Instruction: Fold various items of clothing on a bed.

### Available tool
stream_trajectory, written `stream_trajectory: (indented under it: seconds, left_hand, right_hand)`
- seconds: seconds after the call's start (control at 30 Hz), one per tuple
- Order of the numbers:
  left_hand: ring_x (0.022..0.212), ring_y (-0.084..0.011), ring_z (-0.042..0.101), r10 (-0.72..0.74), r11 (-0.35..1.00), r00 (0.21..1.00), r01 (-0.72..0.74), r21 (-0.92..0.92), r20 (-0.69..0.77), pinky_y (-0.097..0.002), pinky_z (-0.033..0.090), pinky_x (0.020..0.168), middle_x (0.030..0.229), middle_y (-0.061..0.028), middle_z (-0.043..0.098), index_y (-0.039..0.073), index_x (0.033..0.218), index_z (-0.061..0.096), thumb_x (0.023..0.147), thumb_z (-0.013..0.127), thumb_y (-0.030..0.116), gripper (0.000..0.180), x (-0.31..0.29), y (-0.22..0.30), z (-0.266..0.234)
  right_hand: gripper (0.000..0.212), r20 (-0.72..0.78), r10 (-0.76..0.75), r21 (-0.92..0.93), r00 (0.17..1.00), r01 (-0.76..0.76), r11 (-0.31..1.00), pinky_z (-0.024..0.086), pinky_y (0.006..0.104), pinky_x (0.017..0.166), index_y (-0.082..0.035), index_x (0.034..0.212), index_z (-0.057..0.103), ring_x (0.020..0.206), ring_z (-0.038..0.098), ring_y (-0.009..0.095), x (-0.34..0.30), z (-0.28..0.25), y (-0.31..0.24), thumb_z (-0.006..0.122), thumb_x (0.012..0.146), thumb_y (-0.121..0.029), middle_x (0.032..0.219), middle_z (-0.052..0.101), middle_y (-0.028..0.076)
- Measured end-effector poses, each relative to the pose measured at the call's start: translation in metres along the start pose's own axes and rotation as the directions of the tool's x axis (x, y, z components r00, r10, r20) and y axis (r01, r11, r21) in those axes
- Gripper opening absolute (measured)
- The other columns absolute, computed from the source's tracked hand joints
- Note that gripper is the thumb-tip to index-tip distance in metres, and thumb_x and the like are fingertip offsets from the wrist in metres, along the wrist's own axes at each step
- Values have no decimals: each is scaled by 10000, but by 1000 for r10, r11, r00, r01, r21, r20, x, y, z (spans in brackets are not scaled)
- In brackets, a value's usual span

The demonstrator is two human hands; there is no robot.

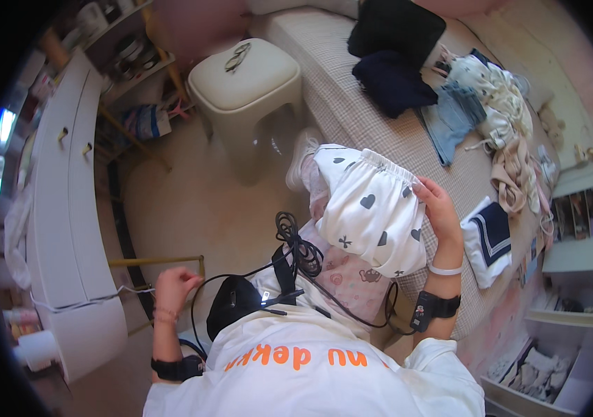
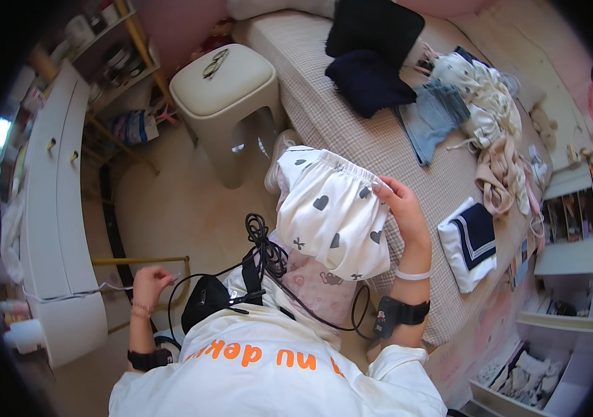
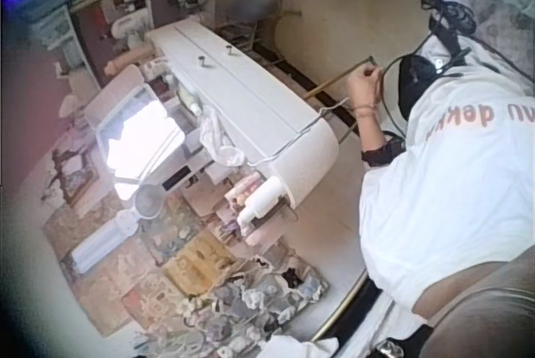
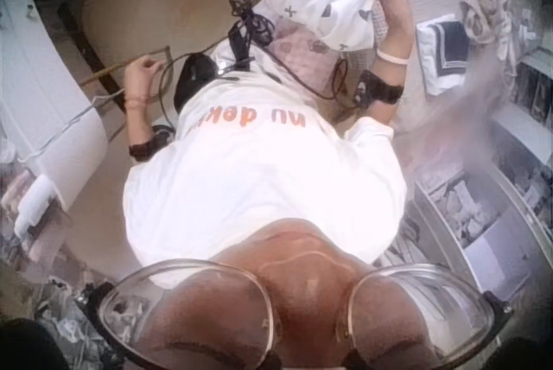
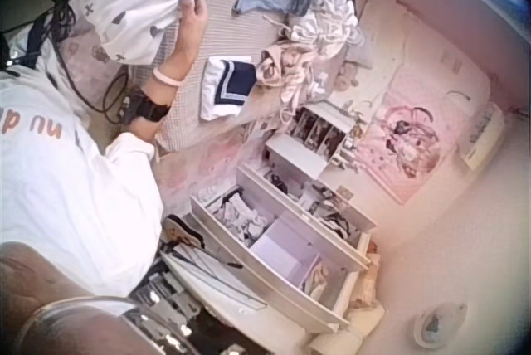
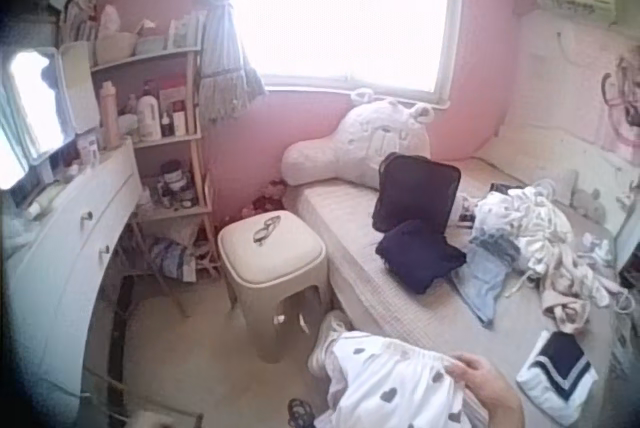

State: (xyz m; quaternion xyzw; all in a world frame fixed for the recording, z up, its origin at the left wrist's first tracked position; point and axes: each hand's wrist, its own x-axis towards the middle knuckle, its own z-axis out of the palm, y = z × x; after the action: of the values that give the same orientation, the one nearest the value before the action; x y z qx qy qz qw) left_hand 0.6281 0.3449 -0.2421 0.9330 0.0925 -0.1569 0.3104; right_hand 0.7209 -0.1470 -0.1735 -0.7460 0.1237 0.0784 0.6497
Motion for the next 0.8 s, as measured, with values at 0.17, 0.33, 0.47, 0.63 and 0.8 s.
stream_trajectory:
  seconds: [0.17, 0.33, 0.47, 0.63, 0.8]
  left_hand:
    - [922, -153, 562, 529, 702, 841, -358, -616, 113, -254, 430, 799, 1018, -94, 600, 2, 1020, 567, 761, 622, 130, 294, 63, 152, -1]
    - [1150, -178, 411, 880, 357, 460, -467, -809, 122, -296, 348, 932, 1298, -82, 385, 37, 1281, 329, 683, 696, 88, 703, 94, 258, 31]
    - [1081, -150, 467, 937, 338, 70, -444, -830, 343, -275, 389, 874, 1232, -73, 456, 54, 1260, 389, 642, 725, 73, 704, 75, 295, 27]
    - [753, -194, 575, 763, 353, -370, -448, -821, 530, -268, 447, 674, 826, -51, 591, 75, 1142, 525, 623, 688, 39, 546, 40, 338, -10]
    - [727, -284, 572, 911, -243, -337, -904, -351, 237, -334, 462, 673, 802, -140, 587, 25, 918, 589, 617, 675, 83, 318, 64, 460, -19]
  right_hand:
    - [340, -104, -160, -24, 982, 158, 987, 420, 181, 647, -31, 1003, 515, 747, 533, 72, -40, 7, -24, 668, 709, -103, 838, 573, 32]
    - [368, -81, -262, -156, 962, 247, 956, 462, 203, 657, -40, 998, 552, 760, 566, 92, -90, 27, -58, 677, 654, -17, 904, 600, 50]
    - [316, 41, -399, -456, 916, 372, 809, 462, 231, 569, -73, 928, 637, 621, 586, 116, -150, 39, -91, 709, 621, -59, 821, 633, 42]
    - [321, 510, -259, -397, 821, 491, 775, 456, 233, 540, -73, 907, 660, 599, 599, 192, -189, 12, -139, 743, 597, -91, 734, 631, 65]
    - [262, 60, -631, -652, 773, 510, 562, 498, 236, 648, -33, 942, 610, 703, 609, 125, -163, -67, -187, 651, 685, -6, 812, 634, 60]
